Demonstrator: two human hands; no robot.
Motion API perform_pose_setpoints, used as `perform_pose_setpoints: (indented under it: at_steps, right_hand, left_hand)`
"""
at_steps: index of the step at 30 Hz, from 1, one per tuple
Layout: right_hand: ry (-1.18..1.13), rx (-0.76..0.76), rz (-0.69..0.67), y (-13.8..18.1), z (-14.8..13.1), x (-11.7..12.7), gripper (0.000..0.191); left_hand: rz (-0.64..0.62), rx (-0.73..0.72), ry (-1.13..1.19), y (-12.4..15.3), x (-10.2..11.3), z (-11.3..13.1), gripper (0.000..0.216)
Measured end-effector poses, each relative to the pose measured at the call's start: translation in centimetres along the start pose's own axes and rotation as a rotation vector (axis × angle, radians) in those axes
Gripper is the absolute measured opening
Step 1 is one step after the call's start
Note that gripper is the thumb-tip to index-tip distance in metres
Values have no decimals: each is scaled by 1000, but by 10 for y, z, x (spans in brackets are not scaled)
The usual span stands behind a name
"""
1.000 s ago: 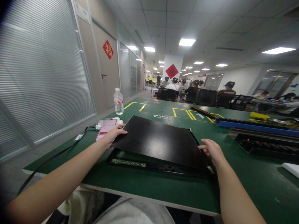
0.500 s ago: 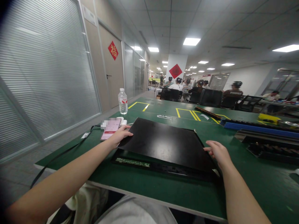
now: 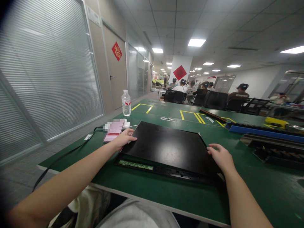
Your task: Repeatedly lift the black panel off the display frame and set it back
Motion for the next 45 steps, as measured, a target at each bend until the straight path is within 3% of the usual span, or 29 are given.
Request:
perform_pose_setpoints:
  at_steps: [12,45]
  right_hand:
    - [185,65,8,11,-19,4,39]
    - [189,96,35,9,-16,4,34]
  left_hand:
    - [-30,7,-38,2,-2,1,40]
    - [-63,0,-28,-1,-3,-2,44]
Point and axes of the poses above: each hand's wrist, its own y-axis away from the middle knuckle, its own x-axis out of the back of the hand, z = x × y, the point moved 7 cm from there along -y, towards the middle knuckle, and after that the axes turned 3 degrees about x, right-handed, at the moved point
